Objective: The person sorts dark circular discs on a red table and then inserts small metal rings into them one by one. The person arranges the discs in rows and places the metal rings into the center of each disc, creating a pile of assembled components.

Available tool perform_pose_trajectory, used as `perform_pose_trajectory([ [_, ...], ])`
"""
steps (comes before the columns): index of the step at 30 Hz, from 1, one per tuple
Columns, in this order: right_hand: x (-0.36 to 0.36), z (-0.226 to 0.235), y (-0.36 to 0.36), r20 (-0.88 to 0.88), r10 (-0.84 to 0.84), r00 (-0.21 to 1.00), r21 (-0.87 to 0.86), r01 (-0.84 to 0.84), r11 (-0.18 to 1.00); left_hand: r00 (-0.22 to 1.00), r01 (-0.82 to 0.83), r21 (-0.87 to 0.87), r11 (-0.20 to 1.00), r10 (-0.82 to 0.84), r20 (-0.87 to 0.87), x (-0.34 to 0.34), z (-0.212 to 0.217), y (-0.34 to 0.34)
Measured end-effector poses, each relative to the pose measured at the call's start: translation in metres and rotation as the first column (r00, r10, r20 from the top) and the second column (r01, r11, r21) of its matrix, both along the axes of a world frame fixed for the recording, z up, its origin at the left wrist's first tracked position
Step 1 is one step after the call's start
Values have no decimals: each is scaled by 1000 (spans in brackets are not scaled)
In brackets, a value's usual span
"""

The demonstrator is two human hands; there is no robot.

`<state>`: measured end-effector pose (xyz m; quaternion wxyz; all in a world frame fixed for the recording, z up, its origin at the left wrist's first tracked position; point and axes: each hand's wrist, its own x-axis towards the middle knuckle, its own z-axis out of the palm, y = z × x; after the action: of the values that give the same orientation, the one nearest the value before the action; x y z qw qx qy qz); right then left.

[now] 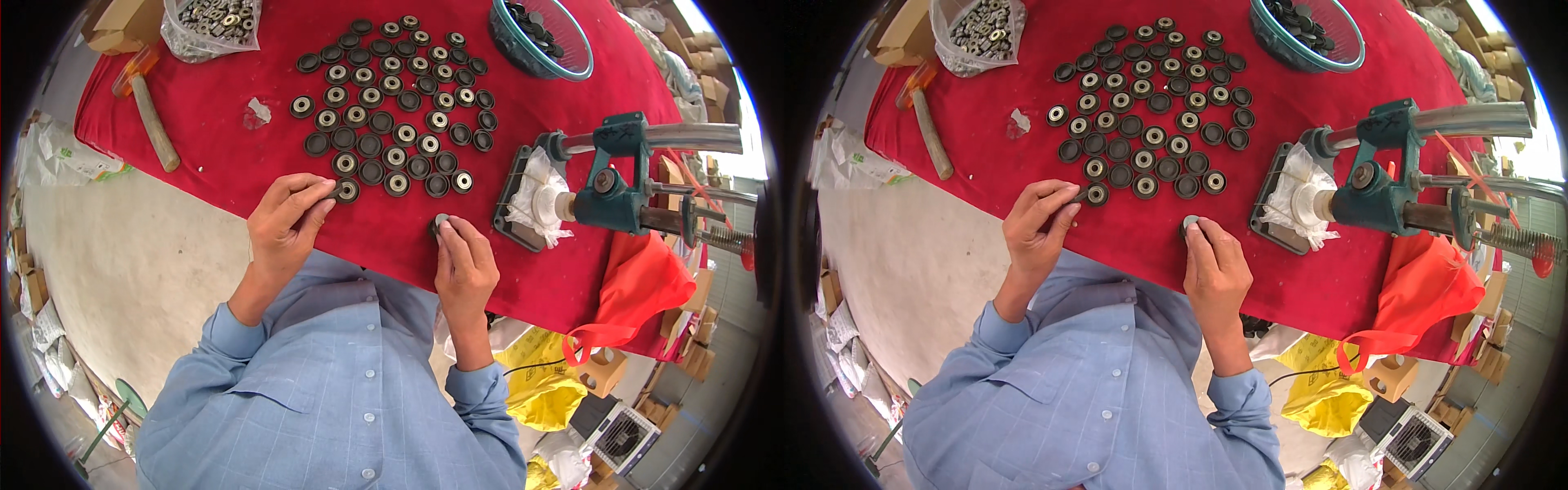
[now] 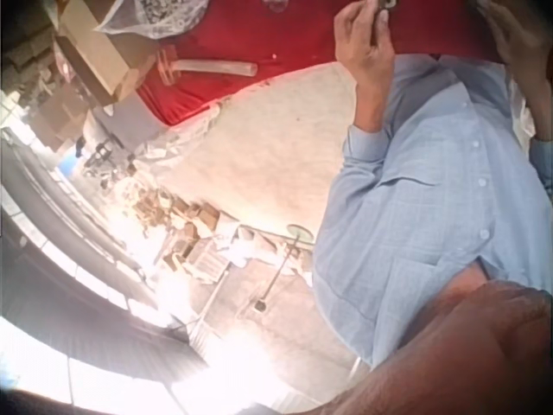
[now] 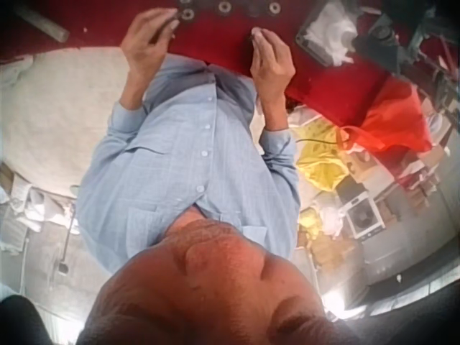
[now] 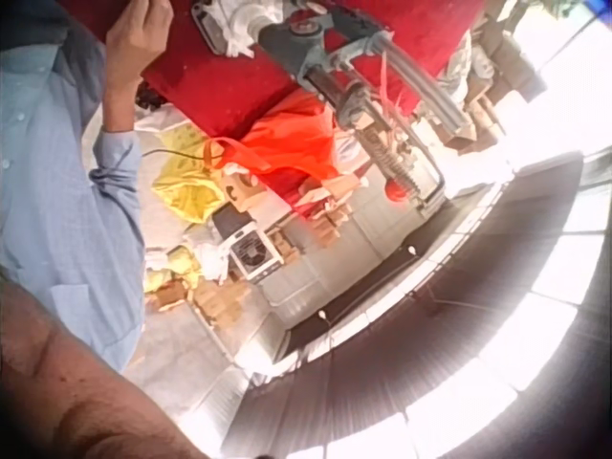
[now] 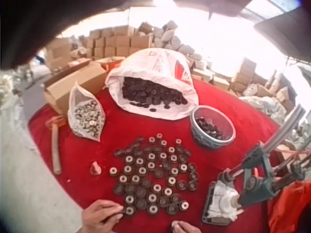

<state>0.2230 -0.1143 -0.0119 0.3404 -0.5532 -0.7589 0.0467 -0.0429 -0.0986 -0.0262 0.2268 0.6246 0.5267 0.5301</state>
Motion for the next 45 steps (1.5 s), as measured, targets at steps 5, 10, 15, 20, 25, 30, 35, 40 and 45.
perform_pose_trajectory([
  [5, -1, -10, -12, 151, -9, 988, 52, 1, 999, 999, 6, -18, 1000, -5, 43, -1, 4, -3],
  [10, -5, -14, -24, 254, -7, 967, 16, 3, 1000, 998, 42, 50, 998, -39, -58, -1, -1, -2],
  [15, -7, -14, -26, 225, -19, 974, 9, 18, 1000, 982, 46, 125, 991, -22, -187, 6, -1, 5],
  [20, -5, 6, -14, -58, -53, 997, -116, 46, 992, 925, 101, 129, 986, -46, -377, 8, -5, 6],
  [25, -3, 19, 17, -216, -80, 973, -134, 52, 990, 893, 92, 140, 986, -20, -450, 9, -7, 9],
  [30, -9, 20, 45, -90, -152, 984, -208, 131, 969, 812, 90, 165, 982, 24, -583, 13, -5, 10],
  [35, -17, 16, 58, 102, -73, 992, -156, 89, 984, 675, 243, 93, 966, -99, -731, 0, 12, 15],
  [40, -19, 14, 57, 102, -26, 994, -133, 40, 990, 760, 243, 89, 966, -132, -637, 2, 13, 20],
  [45, -3, 15, 53, -240, -121, 963, -251, 59, 966, 854, 134, 86, 987, -71, -516, 20, 27, 25],
])
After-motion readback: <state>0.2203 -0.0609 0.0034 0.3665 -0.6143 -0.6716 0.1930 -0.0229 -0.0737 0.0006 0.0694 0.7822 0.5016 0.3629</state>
